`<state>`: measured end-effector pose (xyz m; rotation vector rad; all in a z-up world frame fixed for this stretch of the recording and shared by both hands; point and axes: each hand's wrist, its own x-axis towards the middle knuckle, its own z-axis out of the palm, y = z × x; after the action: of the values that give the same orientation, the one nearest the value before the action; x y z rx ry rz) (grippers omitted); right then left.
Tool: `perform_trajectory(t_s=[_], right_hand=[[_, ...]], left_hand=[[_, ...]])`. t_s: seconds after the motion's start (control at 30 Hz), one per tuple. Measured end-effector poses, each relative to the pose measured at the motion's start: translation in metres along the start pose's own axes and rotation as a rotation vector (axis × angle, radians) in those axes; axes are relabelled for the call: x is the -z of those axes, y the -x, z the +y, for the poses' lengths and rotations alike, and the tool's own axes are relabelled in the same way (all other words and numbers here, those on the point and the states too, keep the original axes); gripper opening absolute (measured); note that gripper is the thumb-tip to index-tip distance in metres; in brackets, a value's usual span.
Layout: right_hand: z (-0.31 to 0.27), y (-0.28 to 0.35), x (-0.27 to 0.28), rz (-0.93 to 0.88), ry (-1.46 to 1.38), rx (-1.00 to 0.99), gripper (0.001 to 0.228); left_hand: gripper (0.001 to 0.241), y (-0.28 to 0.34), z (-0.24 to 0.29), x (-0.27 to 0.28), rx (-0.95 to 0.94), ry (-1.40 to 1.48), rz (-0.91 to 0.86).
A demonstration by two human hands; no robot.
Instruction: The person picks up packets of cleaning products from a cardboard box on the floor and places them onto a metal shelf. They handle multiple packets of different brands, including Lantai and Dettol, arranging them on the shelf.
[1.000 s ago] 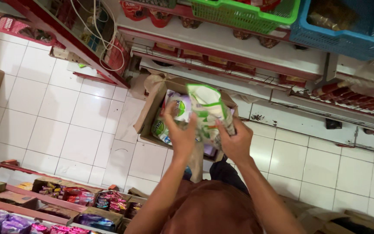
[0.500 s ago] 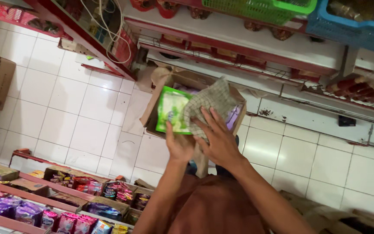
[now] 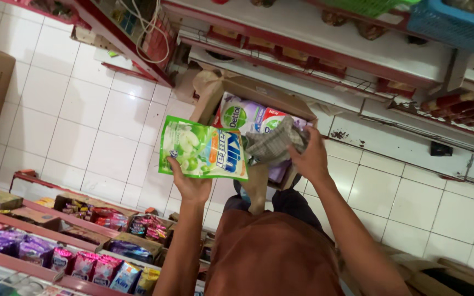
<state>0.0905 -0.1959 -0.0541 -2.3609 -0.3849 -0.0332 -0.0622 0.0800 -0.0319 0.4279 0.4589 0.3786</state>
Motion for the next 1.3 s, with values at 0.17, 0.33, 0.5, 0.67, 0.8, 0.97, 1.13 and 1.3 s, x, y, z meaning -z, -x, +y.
perform_trajectory(t_s=[0.17,0.33,0.5,0.67,0.8,0.97,1.13,1.3], right_hand=[[-0.016,0.002,-0.032,-0.151,-0.066,0.123,0.053],[-0.051,0.002,-0.053,-0.587,-0.425,-0.152,0.037],[-0.085,-0.007,-0.037,-0.605,-0.527,-0.057,0.04],[-0.09,-0.013,-0.002,-0.558,-0.45,0.14,0.048],[-0.069,-0.011,0.029,-0.479,-0.543,0.023,0.046],[-0.034,-0.004,0.063,-0.316,-0.545,-0.136,0.038],[-0.008,-0.019,0.081,-0.206,-0.568,-0.071,0.037],[-0.012,-0.039,0.11,-0.263,-0.465,-0.033,0.041]], left_hand=[[0.074,0.002,0.005,0.024,-0.024,-0.086,0.022],[0.07,0.007,0.014,0.033,0.008,-0.017,-0.019],[0.068,0.01,0.011,0.024,0.113,-0.027,-0.116],[0.062,0.0,0.0,0.002,0.249,-0.132,-0.287],[0.058,-0.015,-0.018,-0.033,0.339,-0.154,-0.341],[0.048,-0.03,-0.061,-0.087,0.21,-0.238,-0.198],[0.022,-0.039,-0.09,-0.125,-0.269,-0.863,-0.032],[0.018,-0.041,-0.12,-0.155,-0.453,-0.839,0.128]])
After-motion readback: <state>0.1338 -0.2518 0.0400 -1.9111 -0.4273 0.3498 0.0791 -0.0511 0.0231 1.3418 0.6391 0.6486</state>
